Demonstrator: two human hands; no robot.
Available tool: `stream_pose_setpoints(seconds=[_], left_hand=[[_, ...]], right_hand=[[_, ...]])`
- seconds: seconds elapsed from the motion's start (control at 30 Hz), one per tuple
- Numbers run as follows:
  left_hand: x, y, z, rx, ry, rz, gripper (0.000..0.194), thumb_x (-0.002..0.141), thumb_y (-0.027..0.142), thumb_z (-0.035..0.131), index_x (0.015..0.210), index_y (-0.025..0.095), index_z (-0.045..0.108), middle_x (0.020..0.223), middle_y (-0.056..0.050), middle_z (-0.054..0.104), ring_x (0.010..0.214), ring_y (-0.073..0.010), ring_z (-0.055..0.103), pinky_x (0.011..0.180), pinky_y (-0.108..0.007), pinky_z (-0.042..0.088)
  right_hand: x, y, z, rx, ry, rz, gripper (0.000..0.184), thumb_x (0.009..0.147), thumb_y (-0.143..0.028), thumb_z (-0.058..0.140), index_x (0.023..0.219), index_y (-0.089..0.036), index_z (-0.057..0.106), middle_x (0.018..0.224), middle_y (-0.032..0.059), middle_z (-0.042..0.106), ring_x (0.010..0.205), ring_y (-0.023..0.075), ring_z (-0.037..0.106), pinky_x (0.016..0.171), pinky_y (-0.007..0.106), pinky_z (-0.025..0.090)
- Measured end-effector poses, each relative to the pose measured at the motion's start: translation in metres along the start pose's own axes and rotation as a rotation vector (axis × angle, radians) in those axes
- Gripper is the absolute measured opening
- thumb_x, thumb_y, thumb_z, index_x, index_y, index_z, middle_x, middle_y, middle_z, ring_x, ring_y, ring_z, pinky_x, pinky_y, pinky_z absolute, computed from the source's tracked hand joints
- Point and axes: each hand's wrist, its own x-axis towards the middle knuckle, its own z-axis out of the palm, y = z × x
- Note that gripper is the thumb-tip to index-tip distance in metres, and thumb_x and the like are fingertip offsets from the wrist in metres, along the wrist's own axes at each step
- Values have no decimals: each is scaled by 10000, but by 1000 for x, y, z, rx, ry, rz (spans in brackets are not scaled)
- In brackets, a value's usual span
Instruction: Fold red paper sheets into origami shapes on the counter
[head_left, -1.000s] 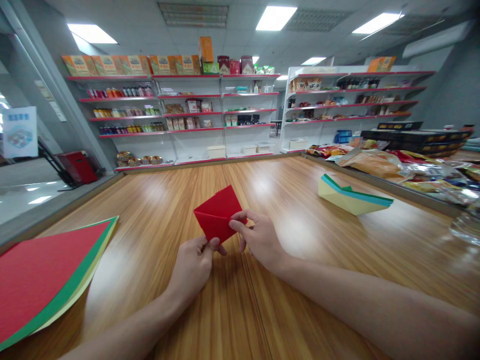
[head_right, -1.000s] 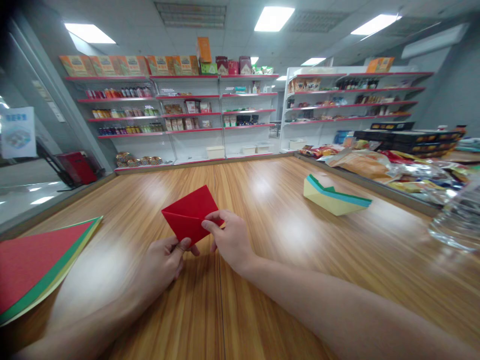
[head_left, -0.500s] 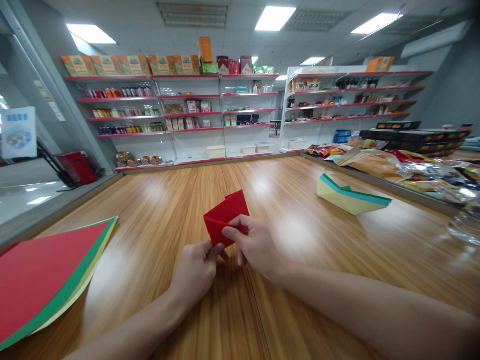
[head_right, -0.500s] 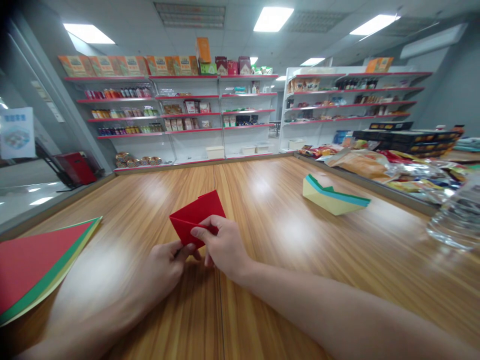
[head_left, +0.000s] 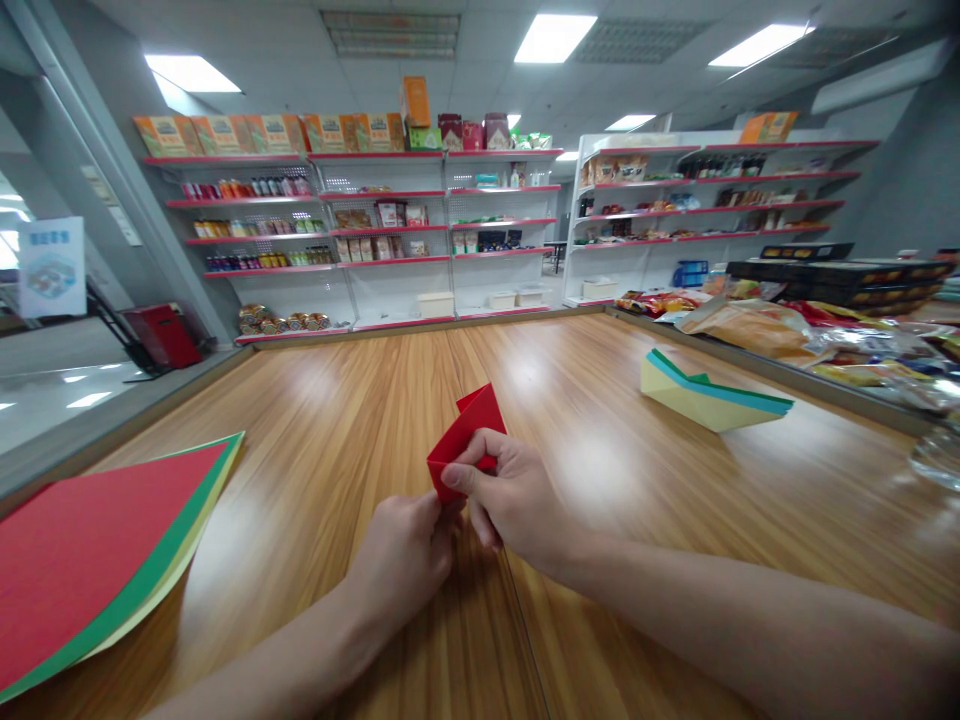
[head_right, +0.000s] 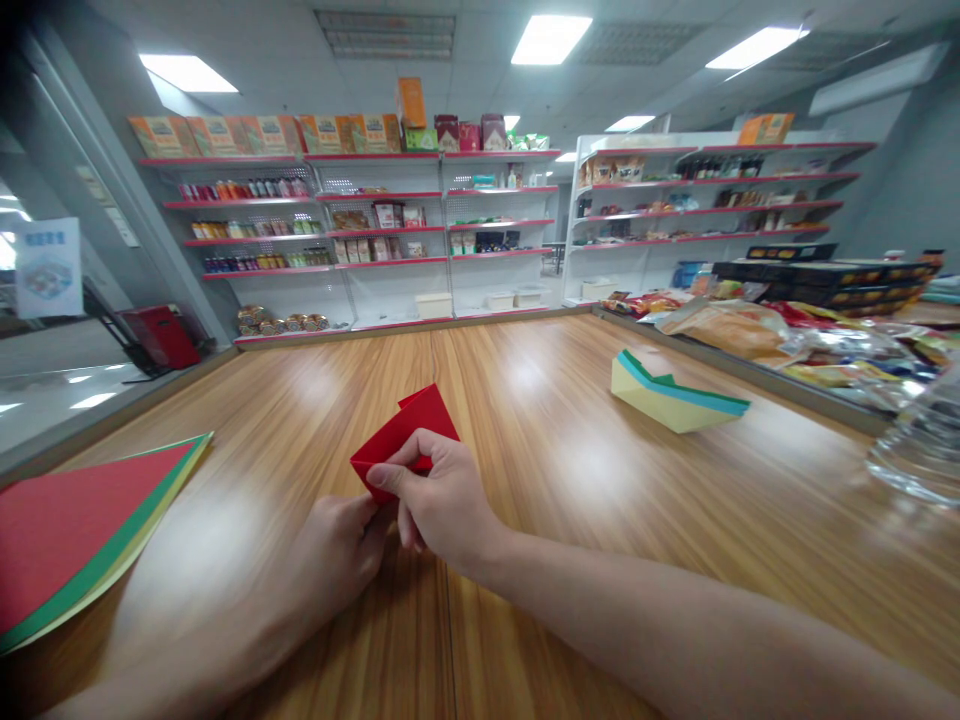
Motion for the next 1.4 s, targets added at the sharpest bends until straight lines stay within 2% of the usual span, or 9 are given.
stream_pose_setpoints(seconds=[0.17,0.4,0.57,0.73,0.9,1.1,1.27,1.4], left_hand=[[2,-1,0,5,7,50,350,841,75,448,557,186,619,518,11,667,450,-106,615,469,-174,411],[0,-2,-2,130,9,113,309,807,59,420,600,180,615,549,-19,675,446,-145,620,457,-213,423],[-2,1,2,221,29,164,264,781,64,409,637,153,612,531,-59,648,415,-162,592,412,-229,383],[-1,-1,1,190,-2,148,293,772,36,420,592,166,611,533,-43,649,439,-145,601,450,-215,406],[0,-4,-3,142,-53,126,308,810,42,415,676,174,659,610,-39,690,508,-148,643,500,-211,447],[-1,-2,1,182,-5,143,292,849,100,404,748,150,672,670,-78,711,536,-176,664,497,-228,453],[2,0,-2,72,99,62,330,880,139,404,622,157,609,542,-32,650,446,-119,605,459,-187,404],[4,0,-6,32,172,27,297,889,191,438,643,160,601,554,-18,649,449,-112,597,458,-187,388]], right_hand=[[-8,-2,5,-41,-63,-62,158,835,-324,586,862,-188,511,355,-94,480,277,84,432,296,152,327],[-7,-1,5,-42,-66,-95,146,835,-296,582,799,-192,488,365,-107,429,287,62,384,300,144,279],[-9,-9,8,-82,-69,-97,172,818,-261,574,705,-190,465,385,-111,357,289,38,326,292,148,215],[-10,-12,10,-90,-46,-75,160,814,-297,597,757,-191,493,391,-104,396,295,46,364,293,146,232],[-11,-10,9,-80,-55,-81,176,792,-290,633,792,-205,479,380,-116,381,305,53,370,305,146,243],[-10,-8,10,-96,-59,-152,187,795,-277,619,706,-207,471,446,-98,355,305,40,323,304,175,233],[-3,-3,1,-136,-9,-139,161,814,-323,606,846,-199,508,470,-95,430,316,49,408,303,155,285],[4,6,-8,-186,63,-104,183,824,-328,588,902,-185,504,490,-85,484,322,55,448,294,141,326]])
